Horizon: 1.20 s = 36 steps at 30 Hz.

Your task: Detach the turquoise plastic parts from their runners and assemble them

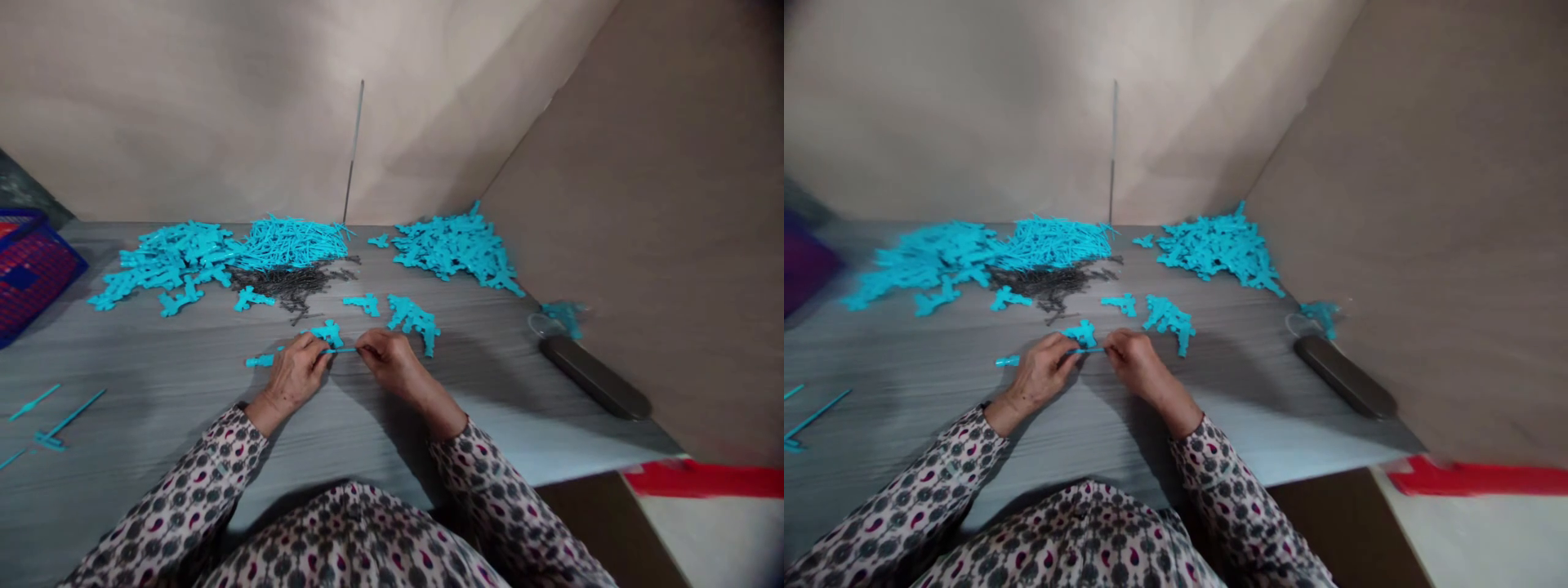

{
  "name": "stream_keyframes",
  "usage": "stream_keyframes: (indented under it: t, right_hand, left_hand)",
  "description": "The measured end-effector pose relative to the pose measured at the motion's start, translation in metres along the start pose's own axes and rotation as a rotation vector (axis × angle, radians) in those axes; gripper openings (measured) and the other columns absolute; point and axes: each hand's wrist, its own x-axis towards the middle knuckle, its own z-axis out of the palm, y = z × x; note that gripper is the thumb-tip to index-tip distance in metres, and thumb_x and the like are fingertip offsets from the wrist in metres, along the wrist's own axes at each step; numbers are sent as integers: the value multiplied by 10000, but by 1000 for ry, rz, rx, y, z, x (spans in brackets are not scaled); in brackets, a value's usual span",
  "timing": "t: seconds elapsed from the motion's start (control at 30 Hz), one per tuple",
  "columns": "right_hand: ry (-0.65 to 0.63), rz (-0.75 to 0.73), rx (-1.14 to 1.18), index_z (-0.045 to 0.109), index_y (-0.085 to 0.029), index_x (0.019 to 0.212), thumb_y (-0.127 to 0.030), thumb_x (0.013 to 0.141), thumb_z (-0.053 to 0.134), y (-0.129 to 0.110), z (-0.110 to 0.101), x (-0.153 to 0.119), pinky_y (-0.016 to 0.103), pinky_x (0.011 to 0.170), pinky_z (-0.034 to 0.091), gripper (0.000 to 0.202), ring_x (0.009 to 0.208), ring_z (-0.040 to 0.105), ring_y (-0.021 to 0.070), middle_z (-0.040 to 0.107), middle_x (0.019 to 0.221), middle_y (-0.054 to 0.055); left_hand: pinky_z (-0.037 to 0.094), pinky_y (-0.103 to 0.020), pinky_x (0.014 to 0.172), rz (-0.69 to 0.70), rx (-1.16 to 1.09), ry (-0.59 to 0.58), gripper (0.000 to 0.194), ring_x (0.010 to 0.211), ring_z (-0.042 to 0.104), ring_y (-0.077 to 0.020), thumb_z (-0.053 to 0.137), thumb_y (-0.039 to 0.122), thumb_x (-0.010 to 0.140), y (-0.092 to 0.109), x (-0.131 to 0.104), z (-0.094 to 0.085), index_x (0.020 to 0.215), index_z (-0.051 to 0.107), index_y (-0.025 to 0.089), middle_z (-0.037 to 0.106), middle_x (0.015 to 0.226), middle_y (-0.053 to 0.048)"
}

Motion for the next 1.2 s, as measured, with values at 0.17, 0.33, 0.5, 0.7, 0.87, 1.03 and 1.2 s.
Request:
stream_keyframes:
  t: [0.17,0.33,0.5,0.7,0.87,1.03,1.2]
  right_hand:
    - [51,48,98,627,-179,752,-100,820,512,1,4,-1,217,563,384,155,589,531,125,596,654,1]
    - [41,22,58,639,-180,769,-95,817,534,-2,-1,-1,220,576,403,143,600,543,126,613,668,11]
    - [21,-59,33,636,-183,807,-53,815,518,-6,-7,0,228,613,426,175,636,565,129,653,735,26]
    - [-10,-76,13,601,-176,768,-19,815,497,-9,-8,-1,218,602,408,195,635,551,121,614,717,20]
    - [-32,-73,45,613,-172,785,-12,820,493,-11,-6,-1,216,591,396,203,619,530,116,604,728,20]
    - [-22,-77,42,632,-182,811,-12,811,499,-10,3,-2,220,586,398,216,612,527,121,590,712,12]
    - [-23,-60,38,629,-189,845,-34,833,504,-9,11,-4,241,620,426,199,662,561,145,583,730,22]
  left_hand:
    - [495,-300,773,-21,-185,13,181,847,661,-206,538,222,903,-1,-2,-3,925,715,193,719,891,-69]
    - [489,-280,715,-111,-439,41,184,777,657,-198,579,268,856,-5,-2,4,822,733,172,731,805,-60]
    - [437,-234,566,-260,-632,10,226,605,590,-152,634,339,802,-6,0,2,789,750,145,699,671,-34]
    - [435,-219,530,-321,-741,3,268,560,554,-131,702,404,755,-5,1,0,751,754,141,674,614,-23]
    - [435,-227,539,-357,-765,-26,239,568,557,-135,696,370,755,-5,1,0,757,756,139,667,619,-27]
    - [395,-222,522,-360,-752,-44,204,549,518,-127,663,321,739,-6,2,1,733,751,138,644,602,-21]
    - [369,-216,510,-327,-714,-39,193,545,492,-122,638,301,723,-8,3,4,697,740,139,629,589,-17]
